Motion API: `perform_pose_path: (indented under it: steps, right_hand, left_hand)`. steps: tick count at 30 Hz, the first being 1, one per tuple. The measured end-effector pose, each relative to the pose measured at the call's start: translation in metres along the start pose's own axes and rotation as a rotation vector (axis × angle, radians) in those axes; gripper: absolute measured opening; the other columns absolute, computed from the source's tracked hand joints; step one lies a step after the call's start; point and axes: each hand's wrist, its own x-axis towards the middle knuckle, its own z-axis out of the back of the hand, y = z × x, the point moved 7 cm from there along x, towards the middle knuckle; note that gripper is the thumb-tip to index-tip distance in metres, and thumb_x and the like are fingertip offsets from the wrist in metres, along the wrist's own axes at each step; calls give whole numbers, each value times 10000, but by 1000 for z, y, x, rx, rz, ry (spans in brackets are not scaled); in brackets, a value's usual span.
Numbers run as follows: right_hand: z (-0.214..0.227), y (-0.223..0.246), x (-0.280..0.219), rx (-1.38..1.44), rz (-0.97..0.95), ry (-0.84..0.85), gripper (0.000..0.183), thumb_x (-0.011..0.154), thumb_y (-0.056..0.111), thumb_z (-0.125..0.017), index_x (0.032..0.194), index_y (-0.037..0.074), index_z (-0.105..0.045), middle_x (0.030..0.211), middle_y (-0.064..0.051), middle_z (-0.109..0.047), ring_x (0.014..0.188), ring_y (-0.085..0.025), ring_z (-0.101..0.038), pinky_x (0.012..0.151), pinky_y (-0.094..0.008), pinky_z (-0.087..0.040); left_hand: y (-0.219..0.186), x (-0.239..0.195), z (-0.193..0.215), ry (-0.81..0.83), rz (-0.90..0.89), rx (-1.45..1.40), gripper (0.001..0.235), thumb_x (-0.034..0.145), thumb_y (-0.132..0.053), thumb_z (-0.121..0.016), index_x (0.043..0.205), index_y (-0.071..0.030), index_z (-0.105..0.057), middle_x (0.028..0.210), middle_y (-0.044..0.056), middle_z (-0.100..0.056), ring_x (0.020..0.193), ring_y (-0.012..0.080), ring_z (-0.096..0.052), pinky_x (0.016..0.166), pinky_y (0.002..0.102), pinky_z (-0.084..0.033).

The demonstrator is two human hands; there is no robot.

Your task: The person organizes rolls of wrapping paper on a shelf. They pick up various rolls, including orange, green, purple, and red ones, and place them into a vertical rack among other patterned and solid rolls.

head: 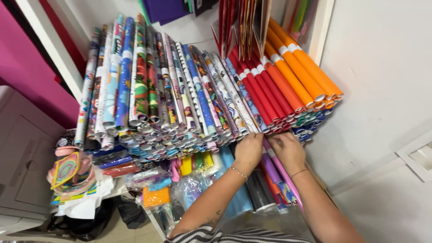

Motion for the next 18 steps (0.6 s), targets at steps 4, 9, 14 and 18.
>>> perform_pose_path:
  steps: [4, 9, 14, 18]
  right_hand:
    - [-3, -3, 4, 22, 84, -90, 204, 862, 307, -788, 1065, 288, -775, 1010, 3, -697, 1001, -259, -708, 900, -378, -591]
    - [-8, 20, 23, -56, 305, -228, 276, 921, 271, -670, 1172, 357, -747, 977, -32, -625, 918, -315, -684, 799, -433, -596]
    - [-14, 23, 33, -186, 327, -274, 211, 919, 372, -661, 1101, 415, -760, 901, -7, -592, 815, -295, -676, 700, -436, -595]
    - [-17, 19, 34, -238, 325, -327, 150, 924, 381, -686, 1041, 399, -778, 865, 7, -581, 793, -272, -657, 689, -411, -571]
  left_hand:
    - [-17, 28, 0, -466, -253, 273, 102, 859, -156, -629, 900, -144, -721, 904, 81, -625, 929, 292, -632, 804, 437, -475]
    - [4, 52, -24, -489, -104, 281, 268, 845, -137, -576, 998, -2, -751, 1040, 204, -717, 1186, 382, -592, 1177, 669, -235]
    - [3, 55, -17, -503, -73, 314, 319, 815, -150, -581, 1031, 21, -740, 1028, 209, -728, 1139, 389, -619, 1179, 705, -214]
    - [6, 53, 16, -619, -94, 368, 387, 849, -165, -551, 1219, -85, -635, 1145, 215, -695, 774, 335, -729, 865, 509, -514]
